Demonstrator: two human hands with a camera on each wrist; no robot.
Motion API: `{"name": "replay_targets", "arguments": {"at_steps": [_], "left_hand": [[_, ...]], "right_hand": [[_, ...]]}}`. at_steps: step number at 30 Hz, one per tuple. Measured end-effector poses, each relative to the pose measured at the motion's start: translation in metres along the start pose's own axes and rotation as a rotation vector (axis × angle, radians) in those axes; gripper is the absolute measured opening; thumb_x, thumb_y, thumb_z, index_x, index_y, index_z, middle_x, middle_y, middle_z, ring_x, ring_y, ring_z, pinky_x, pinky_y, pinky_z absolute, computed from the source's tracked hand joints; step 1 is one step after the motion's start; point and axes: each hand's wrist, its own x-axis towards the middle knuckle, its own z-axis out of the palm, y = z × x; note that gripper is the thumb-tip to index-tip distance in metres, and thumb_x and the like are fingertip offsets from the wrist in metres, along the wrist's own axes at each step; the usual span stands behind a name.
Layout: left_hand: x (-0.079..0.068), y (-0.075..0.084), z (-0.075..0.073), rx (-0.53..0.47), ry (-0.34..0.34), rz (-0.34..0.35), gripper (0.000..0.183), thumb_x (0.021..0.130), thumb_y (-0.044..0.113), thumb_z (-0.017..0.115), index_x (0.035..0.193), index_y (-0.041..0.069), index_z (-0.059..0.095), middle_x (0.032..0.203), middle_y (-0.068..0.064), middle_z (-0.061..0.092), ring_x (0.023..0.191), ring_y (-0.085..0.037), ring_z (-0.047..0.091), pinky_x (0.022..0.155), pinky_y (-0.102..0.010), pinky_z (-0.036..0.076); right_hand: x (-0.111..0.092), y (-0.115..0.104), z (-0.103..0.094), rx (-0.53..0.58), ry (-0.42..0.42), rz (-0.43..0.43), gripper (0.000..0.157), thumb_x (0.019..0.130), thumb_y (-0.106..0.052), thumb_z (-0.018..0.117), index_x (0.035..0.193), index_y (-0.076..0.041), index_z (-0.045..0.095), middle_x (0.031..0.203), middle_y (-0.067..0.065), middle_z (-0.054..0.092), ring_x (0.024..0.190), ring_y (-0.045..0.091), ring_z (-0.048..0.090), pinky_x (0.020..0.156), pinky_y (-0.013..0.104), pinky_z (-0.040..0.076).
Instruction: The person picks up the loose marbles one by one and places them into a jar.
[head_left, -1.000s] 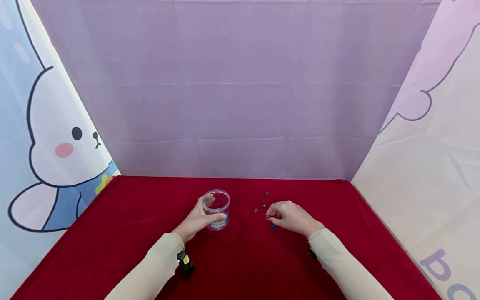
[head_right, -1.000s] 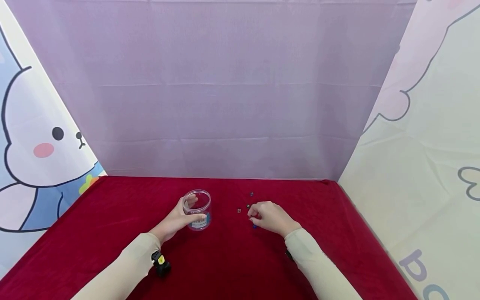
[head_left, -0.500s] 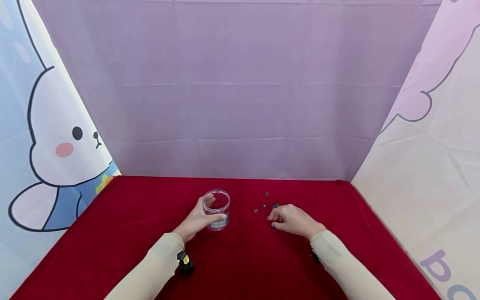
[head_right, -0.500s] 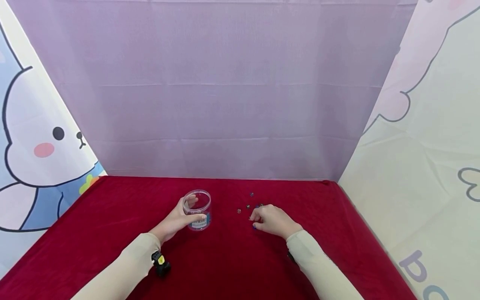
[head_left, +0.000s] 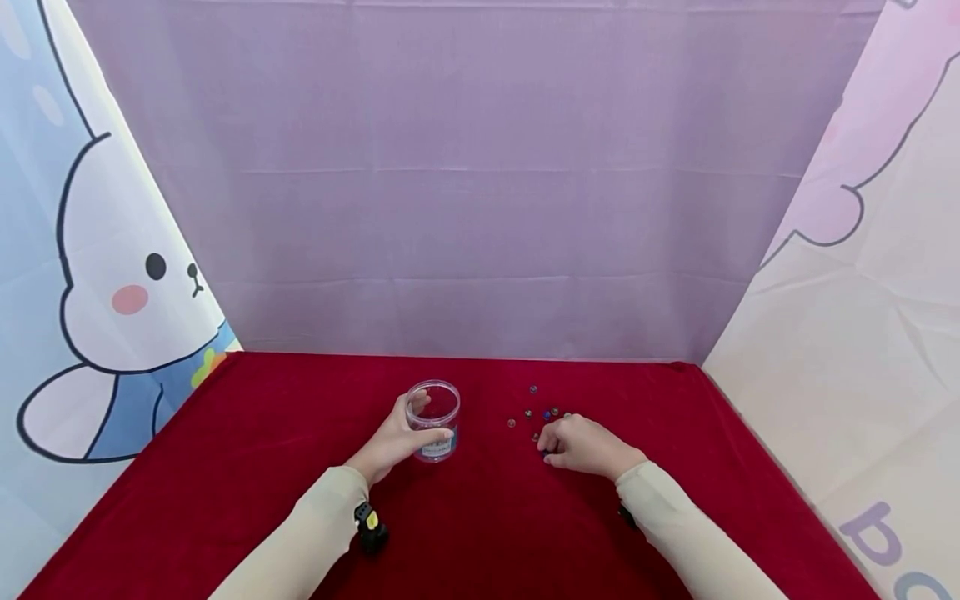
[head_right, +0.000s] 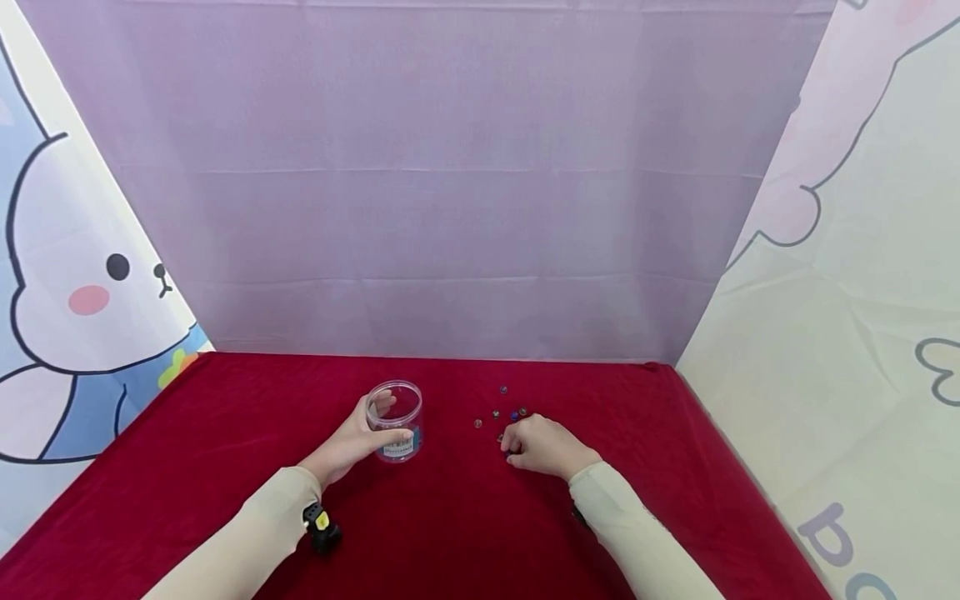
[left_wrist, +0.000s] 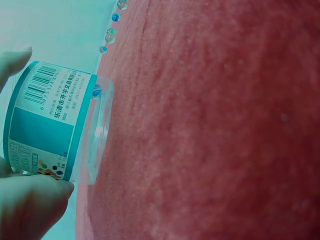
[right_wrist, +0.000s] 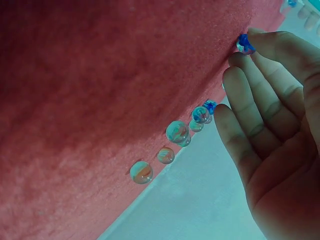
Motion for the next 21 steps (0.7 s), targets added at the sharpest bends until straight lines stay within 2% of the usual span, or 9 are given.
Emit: {"name": "replay_targets", "arguments": {"at_steps": [7,9,13,16,21], "left_hand": [[0.0005,-0.0016,-0.0004,-0.009,-0.006,0.010,0.096,0.080,0.031,0.086,0.152,0.014,0.025,0.157,-0.012,0.033,0.144,-0.035,0.028,0.109,-0.058,0.036],[-0.0028,0.0049,0.0006,-0.016,-0.007,0.009,0.094,0.082,0.027,0.085,0.152,0.012,0.024,0.157,-0.014,0.032,0.144,-0.036,0.027,0.109,-0.058,0.035],[-0.0024,0.0056,0.0005,-0.017,-0.010,0.014,0.093,0.083,0.024,0.084,0.152,0.010,0.024,0.157,-0.016,0.031,0.144,-0.037,0.027,0.109,-0.059,0.035],[0.0011,-0.0007,-0.0006,-0.006,-0.012,0.018,0.094,0.082,0.028,0.085,0.152,0.012,0.025,0.157,-0.015,0.032,0.143,-0.037,0.029,0.109,-0.059,0.035],[0.0016,-0.0022,-0.0006,0.002,-0.010,0.017,0.096,0.081,0.031,0.086,0.152,0.014,0.025,0.157,-0.013,0.033,0.143,-0.035,0.029,0.109,-0.058,0.036]], "right_hand": [[0.0007,0.0005,0.0002,-0.005,-0.011,0.003,0.010,0.087,-0.010,0.079,0.096,-0.012,0.075,0.090,-0.004,0.070,0.081,0.012,0.065,0.072,0.026,0.054],[0.0005,0.0002,-0.0010,0.001,-0.009,0.001,0.011,0.087,-0.009,0.079,0.096,-0.011,0.075,0.090,-0.003,0.070,0.081,0.014,0.066,0.072,0.026,0.055],[-0.0006,0.0000,-0.0017,0.007,-0.008,0.001,0.011,0.087,-0.009,0.079,0.097,-0.011,0.075,0.091,-0.002,0.071,0.081,0.015,0.066,0.071,0.025,0.055],[-0.0011,0.0000,-0.0011,0.011,-0.007,0.004,0.011,0.087,-0.010,0.078,0.098,-0.011,0.075,0.092,-0.002,0.071,0.082,0.016,0.066,0.072,0.026,0.055],[-0.0010,-0.0009,-0.0018,0.020,-0.004,0.005,0.012,0.087,-0.010,0.078,0.098,-0.010,0.075,0.093,-0.002,0.071,0.082,0.014,0.066,0.072,0.025,0.055]]}}
